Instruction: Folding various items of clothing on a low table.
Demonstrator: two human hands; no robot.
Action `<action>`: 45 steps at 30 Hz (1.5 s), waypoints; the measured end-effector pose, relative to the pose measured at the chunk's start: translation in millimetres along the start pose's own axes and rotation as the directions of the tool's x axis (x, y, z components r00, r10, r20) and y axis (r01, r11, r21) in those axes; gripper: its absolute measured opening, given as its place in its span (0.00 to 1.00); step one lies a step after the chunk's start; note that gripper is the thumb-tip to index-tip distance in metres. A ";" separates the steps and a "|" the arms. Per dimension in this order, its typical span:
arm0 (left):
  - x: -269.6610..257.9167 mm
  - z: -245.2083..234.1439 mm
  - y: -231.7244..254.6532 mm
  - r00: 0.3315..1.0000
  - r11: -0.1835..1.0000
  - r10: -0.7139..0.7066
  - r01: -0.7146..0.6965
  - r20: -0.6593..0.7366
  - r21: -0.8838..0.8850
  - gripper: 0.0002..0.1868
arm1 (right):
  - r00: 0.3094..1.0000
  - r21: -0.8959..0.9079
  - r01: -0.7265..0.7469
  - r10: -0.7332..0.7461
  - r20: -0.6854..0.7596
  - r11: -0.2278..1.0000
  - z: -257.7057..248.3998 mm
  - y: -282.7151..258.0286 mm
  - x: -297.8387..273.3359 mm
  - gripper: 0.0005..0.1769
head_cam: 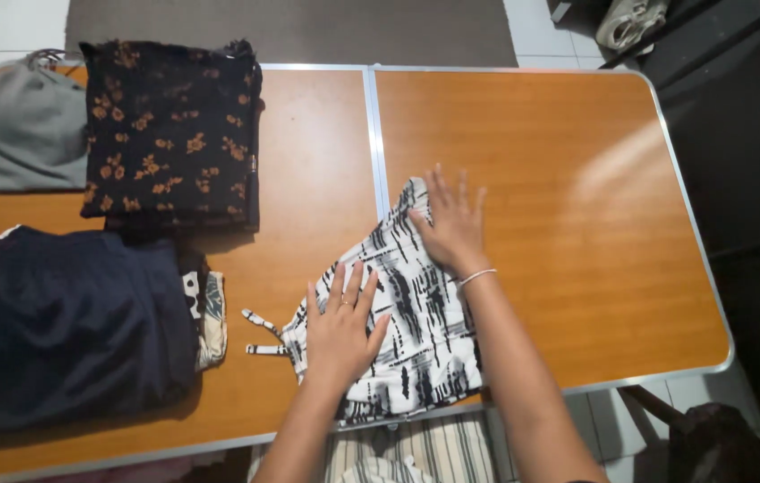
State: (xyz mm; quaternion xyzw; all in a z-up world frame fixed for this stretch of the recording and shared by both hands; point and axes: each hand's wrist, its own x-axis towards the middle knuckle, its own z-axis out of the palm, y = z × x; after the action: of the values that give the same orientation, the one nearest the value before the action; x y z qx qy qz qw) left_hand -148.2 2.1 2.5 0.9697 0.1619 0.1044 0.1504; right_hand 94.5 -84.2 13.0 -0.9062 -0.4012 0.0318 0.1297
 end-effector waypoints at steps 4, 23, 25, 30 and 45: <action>1.0 -6.2 2.1 0.998 1.000 0.010 -0.010 0.058 -0.004 0.37 | 0.992 0.192 -0.128 0.128 0.015 0.973 16.8 31.4 12.4 0.40; 136.1 39.2 4.5 0.991 0.999 0.044 -0.040 -0.130 0.036 0.33 | 0.959 0.129 -0.081 0.112 -0.259 0.988 25.9 -9.7 -40.3 0.35; 137.1 42.4 4.3 0.992 0.998 0.036 -0.042 -0.119 -0.043 0.36 | 0.950 0.097 -0.209 0.226 -0.214 0.973 25.4 -6.8 -35.5 0.40; 137.9 41.4 7.1 0.983 0.996 0.076 -0.082 -0.168 -0.026 0.30 | 0.959 0.144 -0.222 0.243 -0.145 0.964 29.9 2.6 -37.6 0.38; 151.5 76.6 -2.2 0.966 0.982 0.161 -0.178 -0.201 -0.066 0.33 | 0.982 0.462 0.125 -0.044 -0.183 0.878 23.5 -33.5 -9.8 0.33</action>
State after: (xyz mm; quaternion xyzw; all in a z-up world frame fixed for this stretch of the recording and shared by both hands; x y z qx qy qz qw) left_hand 10.7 36.7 -46.3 0.9579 0.0877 0.2180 0.1648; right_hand 59.9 -64.9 -1.4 -0.8285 -0.4083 0.0466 0.3804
